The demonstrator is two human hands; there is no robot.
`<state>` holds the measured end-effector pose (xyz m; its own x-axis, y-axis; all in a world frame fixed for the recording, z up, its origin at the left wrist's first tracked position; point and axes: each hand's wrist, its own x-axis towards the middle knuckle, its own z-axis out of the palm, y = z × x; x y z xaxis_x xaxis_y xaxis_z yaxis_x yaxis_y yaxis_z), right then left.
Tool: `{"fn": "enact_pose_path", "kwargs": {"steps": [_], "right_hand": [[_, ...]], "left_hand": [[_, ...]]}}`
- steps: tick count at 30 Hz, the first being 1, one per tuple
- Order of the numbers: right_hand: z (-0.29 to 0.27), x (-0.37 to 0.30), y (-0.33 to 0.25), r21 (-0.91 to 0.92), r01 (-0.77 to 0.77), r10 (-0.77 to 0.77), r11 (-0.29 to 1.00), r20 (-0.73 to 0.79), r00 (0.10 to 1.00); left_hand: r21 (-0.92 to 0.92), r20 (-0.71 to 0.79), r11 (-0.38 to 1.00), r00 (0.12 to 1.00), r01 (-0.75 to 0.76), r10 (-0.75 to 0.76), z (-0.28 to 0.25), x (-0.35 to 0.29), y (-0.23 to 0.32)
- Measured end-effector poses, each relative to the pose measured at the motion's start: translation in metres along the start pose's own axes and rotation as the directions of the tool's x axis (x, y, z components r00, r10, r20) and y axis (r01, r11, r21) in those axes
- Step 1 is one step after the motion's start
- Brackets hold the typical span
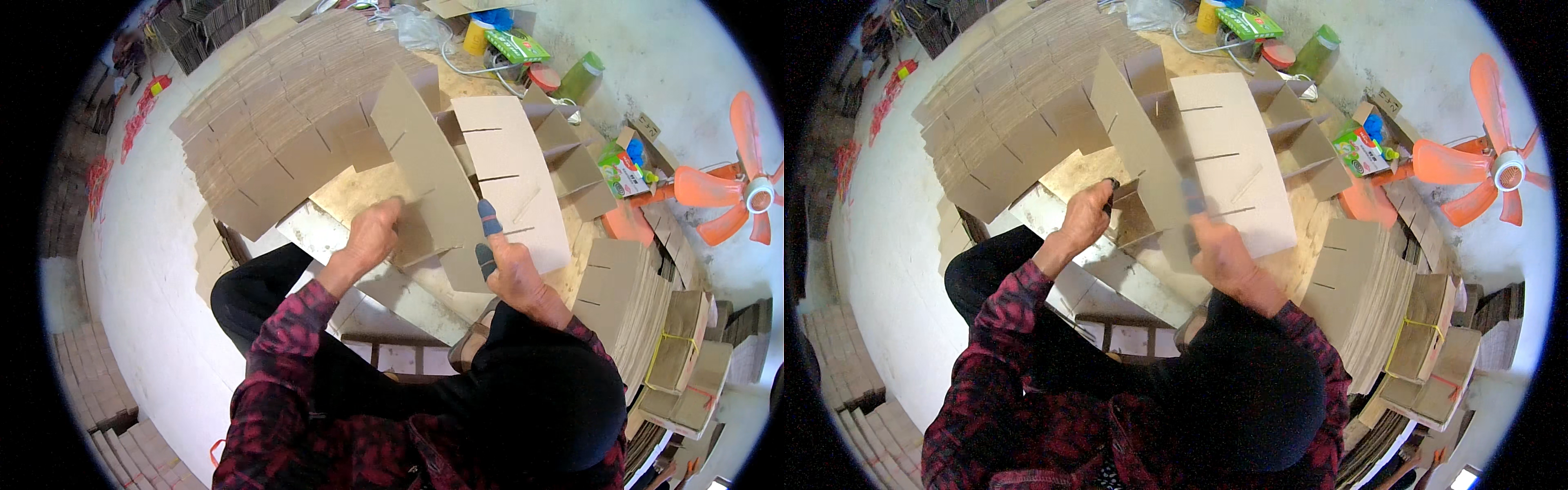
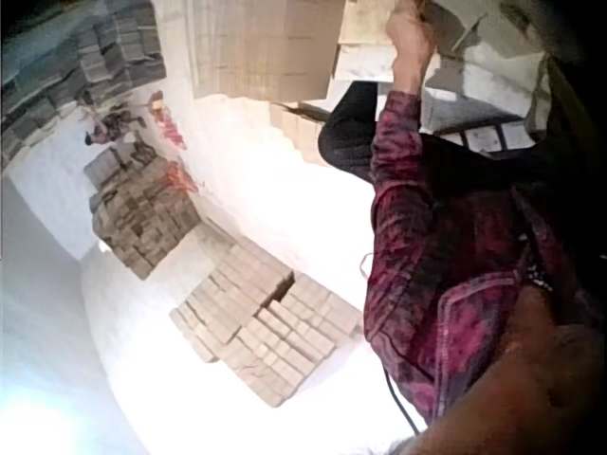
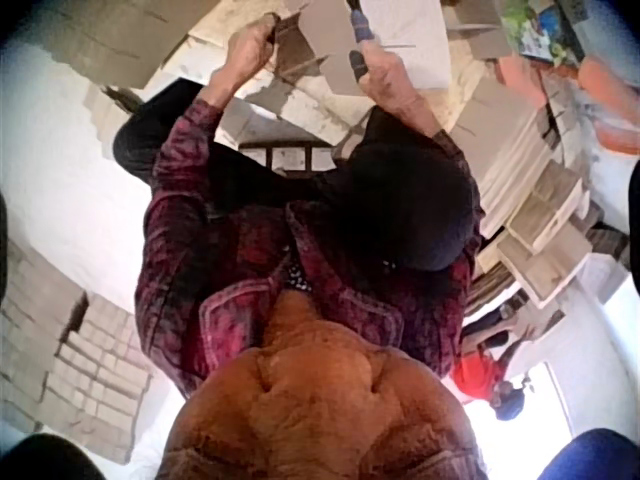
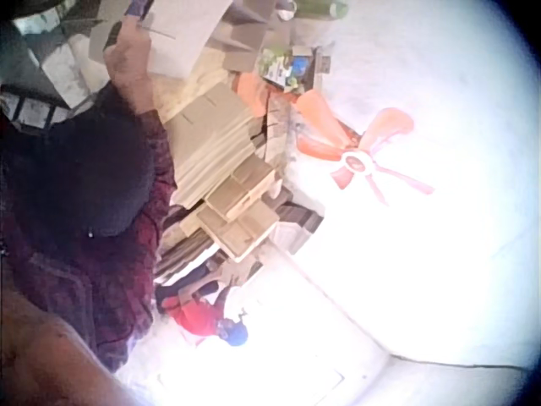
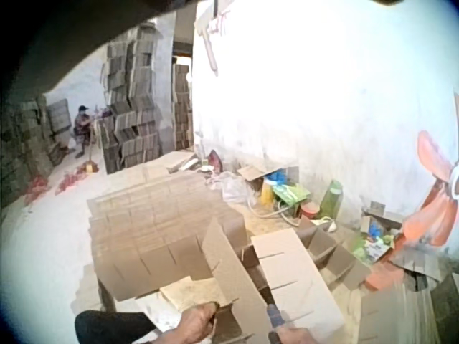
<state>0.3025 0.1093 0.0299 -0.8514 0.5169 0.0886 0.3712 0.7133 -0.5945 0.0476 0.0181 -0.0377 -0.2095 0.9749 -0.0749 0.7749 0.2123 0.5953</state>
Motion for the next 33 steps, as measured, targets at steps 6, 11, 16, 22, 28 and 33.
{"fn": "enact_pose_path", "kwargs": {"steps": [6, 11, 16, 22, 28, 33], "right_hand": [[0.019, -0.011, 0.004, 0.167, -0.086, 0.093, 0.982, -0.036, 0.995], [0.018, -0.004, 0.007, 0.065, -0.193, 0.191, 0.979, 0.036, 0.981], [0.024, 0.008, 0.012, 0.059, -0.113, 0.114, 0.992, -0.015, 0.993], [0.029, 0.0, 0.013, 0.008, -0.001, 0.002, 1.0, -0.058, 0.998], [0.022, -0.008, 0.006, -0.003, -0.007, 0.006, 1.0, -0.068, 0.998], [0.021, 0.005, -0.002, 0.019, -0.08, 0.079, 0.997, 0.038, 0.996]], "left_hand": [[0.122, -0.412, 0.975, 0.885, -0.184, 0.218, -0.007, 0.022, -0.025], [0.357, -0.472, 0.93, 0.876, 0.09, 0.097, -0.056, 0.085, -0.048], [0.282, -0.314, 0.958, 0.948, 0.041, 0.052, -0.064, 0.095, -0.071], [0.215, -0.228, 0.977, 0.972, -0.004, 0.054, -0.047, 0.079, -0.068], [0.161, -0.319, 0.985, 0.942, -0.056, 0.105, -0.042, 0.075, -0.063], [0.199, -0.306, 0.98, 0.949, -0.014, 0.076, -0.042, 0.074, -0.06]]}}
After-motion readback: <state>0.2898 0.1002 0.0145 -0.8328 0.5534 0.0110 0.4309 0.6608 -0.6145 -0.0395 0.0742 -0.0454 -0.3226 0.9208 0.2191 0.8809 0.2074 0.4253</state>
